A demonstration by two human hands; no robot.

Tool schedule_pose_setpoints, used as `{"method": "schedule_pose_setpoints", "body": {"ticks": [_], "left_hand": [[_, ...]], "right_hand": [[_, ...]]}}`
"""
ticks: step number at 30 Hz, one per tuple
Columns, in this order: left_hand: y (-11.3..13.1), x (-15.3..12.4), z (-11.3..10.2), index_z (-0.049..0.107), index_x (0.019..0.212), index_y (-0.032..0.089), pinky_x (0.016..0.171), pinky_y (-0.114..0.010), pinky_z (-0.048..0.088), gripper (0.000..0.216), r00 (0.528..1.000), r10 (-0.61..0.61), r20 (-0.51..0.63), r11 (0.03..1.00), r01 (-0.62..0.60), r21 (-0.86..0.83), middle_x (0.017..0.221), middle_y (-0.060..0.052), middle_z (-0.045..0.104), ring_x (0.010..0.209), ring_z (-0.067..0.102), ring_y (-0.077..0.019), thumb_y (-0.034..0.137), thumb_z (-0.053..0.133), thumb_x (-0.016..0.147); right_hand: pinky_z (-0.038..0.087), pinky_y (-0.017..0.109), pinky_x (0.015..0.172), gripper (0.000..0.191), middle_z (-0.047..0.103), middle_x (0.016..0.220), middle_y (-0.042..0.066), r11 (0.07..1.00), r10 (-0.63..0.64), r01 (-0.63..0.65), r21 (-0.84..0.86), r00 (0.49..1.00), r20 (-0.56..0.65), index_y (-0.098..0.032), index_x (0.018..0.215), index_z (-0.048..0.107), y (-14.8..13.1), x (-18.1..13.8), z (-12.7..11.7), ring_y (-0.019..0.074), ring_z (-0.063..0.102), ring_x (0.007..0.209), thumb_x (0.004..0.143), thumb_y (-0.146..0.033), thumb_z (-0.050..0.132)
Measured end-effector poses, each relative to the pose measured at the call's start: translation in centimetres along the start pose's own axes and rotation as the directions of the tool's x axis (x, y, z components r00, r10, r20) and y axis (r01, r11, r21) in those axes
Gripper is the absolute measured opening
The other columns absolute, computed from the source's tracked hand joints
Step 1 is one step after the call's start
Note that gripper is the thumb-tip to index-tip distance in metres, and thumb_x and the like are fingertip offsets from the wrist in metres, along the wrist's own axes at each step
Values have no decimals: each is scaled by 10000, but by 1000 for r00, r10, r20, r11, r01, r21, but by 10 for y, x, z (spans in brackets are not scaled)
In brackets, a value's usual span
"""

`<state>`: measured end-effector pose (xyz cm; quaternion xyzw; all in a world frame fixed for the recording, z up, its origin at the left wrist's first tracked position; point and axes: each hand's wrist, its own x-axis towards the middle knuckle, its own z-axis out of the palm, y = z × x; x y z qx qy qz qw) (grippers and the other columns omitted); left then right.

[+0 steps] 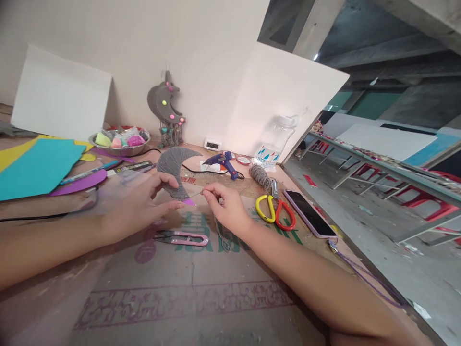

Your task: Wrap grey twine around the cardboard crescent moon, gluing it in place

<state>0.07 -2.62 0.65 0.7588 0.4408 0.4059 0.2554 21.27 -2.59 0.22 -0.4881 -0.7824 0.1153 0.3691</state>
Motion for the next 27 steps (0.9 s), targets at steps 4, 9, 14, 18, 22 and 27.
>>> {"method": "schedule_pose_setpoints", "body": {"ticks": [4,9,14,18,22,27], "left_hand": [[-3,0,0,527,946,227,692,-269,417,314,999,32,6,999,-31,-17,944,-19,568,854,528,-180,451,622,746],[-1,-1,0,532,954,232,670,-276,419,337,1000,18,7,1000,-18,13,936,-20,567,813,531,-176,473,627,738],[0,-1,0,539,963,222,658,-269,419,329,1000,-5,18,1000,5,3,905,-14,567,792,523,-164,450,627,743],[-2,1,-1,536,976,217,661,-272,424,332,996,-8,85,1000,8,4,925,-12,566,795,520,-165,442,616,745],[-2,1,-5,522,1006,208,685,-276,435,312,987,55,150,998,-51,-32,966,-20,577,821,537,-166,435,566,795],[-2,0,-5,517,959,194,759,-272,445,277,980,153,127,986,-144,-79,914,-26,585,874,546,-156,341,282,943]], "right_hand": [[392,212,577,217,633,738,17,1000,5,-5,-26,1000,12,-165,820,625,1,-1,1,116,538,658,877,-309,473],[396,212,590,206,638,743,13,999,6,-5,-44,999,33,-165,822,627,2,-1,1,114,540,666,874,-293,474],[402,217,581,206,629,703,7,999,22,-21,-33,999,48,-158,829,642,1,1,1,111,532,624,871,-271,474],[452,265,729,238,684,840,34,1000,11,-11,3,995,103,-175,949,671,6,2,3,148,610,786,895,-260,455],[415,327,916,232,663,1071,50,995,-40,40,92,999,-2,-204,1025,649,7,2,2,181,572,1040,904,-276,464],[460,270,664,229,653,1026,57,950,65,-87,301,994,83,-191,1034,605,-5,-2,-1,115,559,691,897,-325,481]]}}
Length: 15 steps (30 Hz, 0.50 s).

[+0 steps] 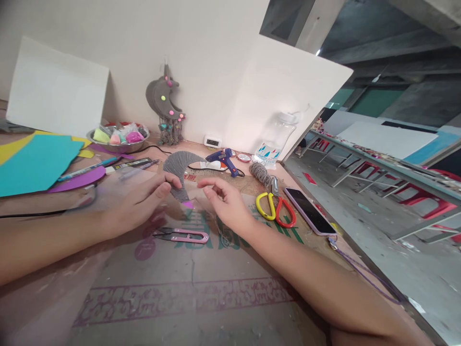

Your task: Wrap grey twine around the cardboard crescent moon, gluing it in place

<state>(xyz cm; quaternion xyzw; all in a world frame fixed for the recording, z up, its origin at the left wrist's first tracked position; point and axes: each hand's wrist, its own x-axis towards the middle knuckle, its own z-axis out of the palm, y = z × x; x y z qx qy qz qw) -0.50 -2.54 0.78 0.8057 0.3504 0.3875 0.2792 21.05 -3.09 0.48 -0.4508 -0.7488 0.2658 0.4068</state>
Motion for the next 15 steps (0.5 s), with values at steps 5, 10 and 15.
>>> {"method": "schedule_pose_setpoints", "body": {"ticks": [5,10,15], "left_hand": [[-4,1,2,523,888,199,808,-251,426,286,999,31,-45,999,-30,20,870,-17,584,887,535,-147,311,268,953],[-3,2,1,530,835,198,762,-248,421,293,998,12,-65,998,-9,55,808,-7,569,813,518,-141,298,279,951],[0,2,2,501,863,198,687,-253,420,192,998,-59,-1,998,59,20,830,1,544,772,514,-138,380,446,885]], "right_hand": [[449,229,567,237,614,1081,57,960,48,-106,260,974,220,-196,1069,534,-6,-2,7,54,483,557,866,-317,528],[440,224,585,265,595,803,-1,935,60,-162,316,949,309,-189,1071,522,-1,-1,10,69,494,581,841,-314,561],[435,247,652,199,584,786,3,957,114,-169,236,966,230,-175,925,590,-1,0,11,101,522,683,781,-310,618]]}}
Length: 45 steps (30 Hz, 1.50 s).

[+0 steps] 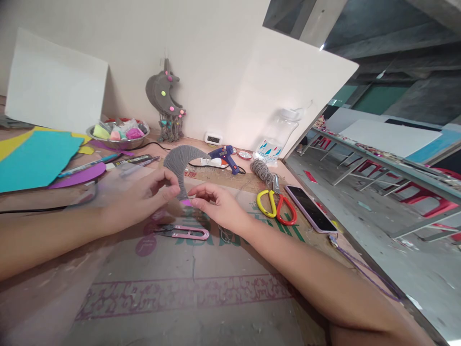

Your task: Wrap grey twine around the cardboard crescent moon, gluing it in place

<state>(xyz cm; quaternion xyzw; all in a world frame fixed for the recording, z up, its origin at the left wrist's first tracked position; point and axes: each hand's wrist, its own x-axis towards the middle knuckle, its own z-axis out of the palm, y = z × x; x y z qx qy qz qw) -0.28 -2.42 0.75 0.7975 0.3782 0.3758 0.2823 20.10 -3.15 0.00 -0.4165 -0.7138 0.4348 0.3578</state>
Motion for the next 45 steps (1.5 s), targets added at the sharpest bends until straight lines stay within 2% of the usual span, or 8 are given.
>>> {"method": "schedule_pose_setpoints", "body": {"ticks": [2,4,8,25,32,45], "left_hand": [[0,0,1,486,939,202,646,-250,414,269,999,-41,12,999,41,10,898,-3,544,762,516,-137,396,593,787],[-1,1,3,470,985,208,617,-249,405,356,998,-60,17,998,59,24,936,-9,539,751,517,-135,376,652,730],[-6,2,5,471,988,218,612,-259,399,321,999,-42,16,999,41,15,942,-11,536,752,522,-137,361,629,747],[0,2,4,475,885,199,591,-248,394,247,997,-65,-34,997,63,-50,855,6,525,690,501,-114,332,629,746],[2,0,3,482,872,200,581,-249,403,223,999,-43,-23,999,43,-22,824,10,539,674,512,-113,319,624,748],[4,1,2,476,867,199,594,-244,407,193,999,-48,-18,998,47,-30,824,14,530,670,499,-105,294,595,748]], "right_hand": [[426,254,657,172,587,777,5,998,10,-12,-57,999,-40,-169,845,605,0,1,0,107,518,684,767,-322,624],[405,247,618,177,566,719,-8,996,17,-23,-88,997,-69,-168,807,607,1,2,-2,101,490,637,767,-341,618],[355,229,551,188,525,665,-26,994,2,-12,-113,995,-97,-169,813,606,2,4,-4,84,426,571,781,-354,600],[329,219,523,221,486,656,-25,992,12,-21,-125,998,-69,-158,823,593,3,2,-5,82,401,565,810,-378,570],[368,238,585,192,525,702,-3,990,-15,11,-141,1000,-27,-159,793,595,-1,1,-2,99,436,626,794,-350,581],[354,230,556,221,513,685,-6,992,6,-7,-126,1000,-9,-159,775,596,-1,1,-1,94,426,600,795,-379,589]]}}
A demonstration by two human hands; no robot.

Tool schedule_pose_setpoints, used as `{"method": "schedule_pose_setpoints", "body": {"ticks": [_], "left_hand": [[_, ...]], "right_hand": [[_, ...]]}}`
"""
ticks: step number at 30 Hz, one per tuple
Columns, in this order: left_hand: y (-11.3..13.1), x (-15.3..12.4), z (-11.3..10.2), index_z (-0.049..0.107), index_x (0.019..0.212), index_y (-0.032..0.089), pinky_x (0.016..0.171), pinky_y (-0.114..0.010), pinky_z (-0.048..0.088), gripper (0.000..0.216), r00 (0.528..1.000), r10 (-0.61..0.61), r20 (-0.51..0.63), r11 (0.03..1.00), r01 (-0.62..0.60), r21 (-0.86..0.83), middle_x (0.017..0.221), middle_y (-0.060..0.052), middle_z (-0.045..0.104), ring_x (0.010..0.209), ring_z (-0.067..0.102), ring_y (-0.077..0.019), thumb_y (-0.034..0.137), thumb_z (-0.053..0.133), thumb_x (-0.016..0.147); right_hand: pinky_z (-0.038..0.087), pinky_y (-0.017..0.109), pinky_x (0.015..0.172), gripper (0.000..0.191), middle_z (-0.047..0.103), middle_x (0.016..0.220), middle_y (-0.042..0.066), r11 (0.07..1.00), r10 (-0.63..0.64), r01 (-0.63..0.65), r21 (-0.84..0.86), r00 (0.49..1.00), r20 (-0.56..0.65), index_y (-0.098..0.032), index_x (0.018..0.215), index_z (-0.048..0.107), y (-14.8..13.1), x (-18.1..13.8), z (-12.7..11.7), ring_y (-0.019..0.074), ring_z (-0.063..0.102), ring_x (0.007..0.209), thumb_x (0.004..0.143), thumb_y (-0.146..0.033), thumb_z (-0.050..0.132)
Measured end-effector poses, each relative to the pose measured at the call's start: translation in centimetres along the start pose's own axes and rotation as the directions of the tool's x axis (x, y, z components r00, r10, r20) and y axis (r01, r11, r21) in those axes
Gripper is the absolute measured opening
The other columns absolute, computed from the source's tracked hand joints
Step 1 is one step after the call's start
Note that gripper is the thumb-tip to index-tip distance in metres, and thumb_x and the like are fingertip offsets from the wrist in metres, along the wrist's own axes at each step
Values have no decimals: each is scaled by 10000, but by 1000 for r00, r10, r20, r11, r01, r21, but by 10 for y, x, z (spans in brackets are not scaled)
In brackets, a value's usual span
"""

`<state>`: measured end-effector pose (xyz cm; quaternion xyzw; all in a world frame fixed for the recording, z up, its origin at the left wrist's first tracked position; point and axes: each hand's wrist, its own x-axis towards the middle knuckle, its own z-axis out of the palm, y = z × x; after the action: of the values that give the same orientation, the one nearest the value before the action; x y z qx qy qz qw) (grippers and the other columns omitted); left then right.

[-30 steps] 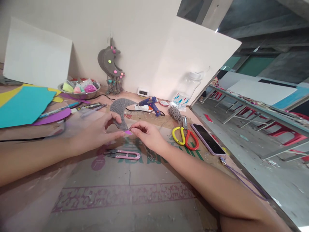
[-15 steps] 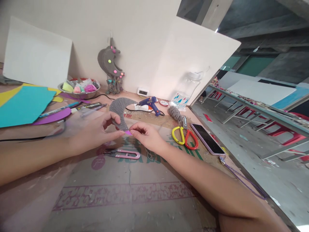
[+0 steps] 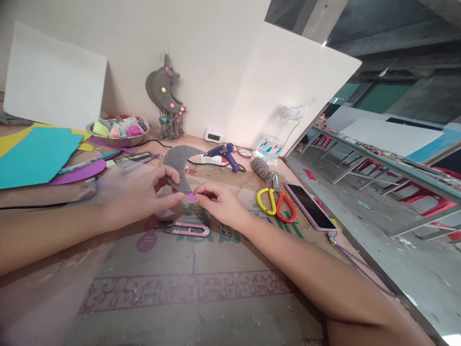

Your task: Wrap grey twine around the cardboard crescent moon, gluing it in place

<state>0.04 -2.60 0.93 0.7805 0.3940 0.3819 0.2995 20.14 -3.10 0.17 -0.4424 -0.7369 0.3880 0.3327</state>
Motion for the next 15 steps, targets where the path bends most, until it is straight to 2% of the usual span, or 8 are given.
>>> {"method": "schedule_pose_setpoints", "body": {"ticks": [3,7,9,15], "left_hand": [[-1,0,0,472,876,204,639,-257,429,182,1000,0,21,1000,0,4,854,8,537,714,520,-116,297,574,757],[-3,-1,0,450,943,211,759,-278,453,182,998,47,52,998,-45,-35,939,-15,523,876,540,-143,238,505,771],[-3,-1,0,439,952,212,735,-270,455,206,997,45,60,999,-43,-31,945,-20,520,882,539,-146,227,511,760],[-3,-2,2,444,923,211,584,-245,398,251,999,24,28,998,-25,60,855,5,519,719,519,-122,279,589,729]], "right_hand": [[347,229,548,230,502,679,-7,1000,-3,3,15,1000,4,-160,776,589,0,0,0,92,415,595,798,-389,589],[328,227,530,253,462,649,-20,1000,-17,17,15,1000,1,-167,765,584,1,0,0,88,386,573,793,-419,592],[324,226,526,261,456,646,-22,1000,-20,20,6,1000,-1,-170,762,583,1,0,0,88,382,571,791,-429,592],[365,230,564,203,516,702,-3,1000,1,-1,5,1000,-2,-168,776,592,0,0,0,97,434,613,795,-371,586]]}}
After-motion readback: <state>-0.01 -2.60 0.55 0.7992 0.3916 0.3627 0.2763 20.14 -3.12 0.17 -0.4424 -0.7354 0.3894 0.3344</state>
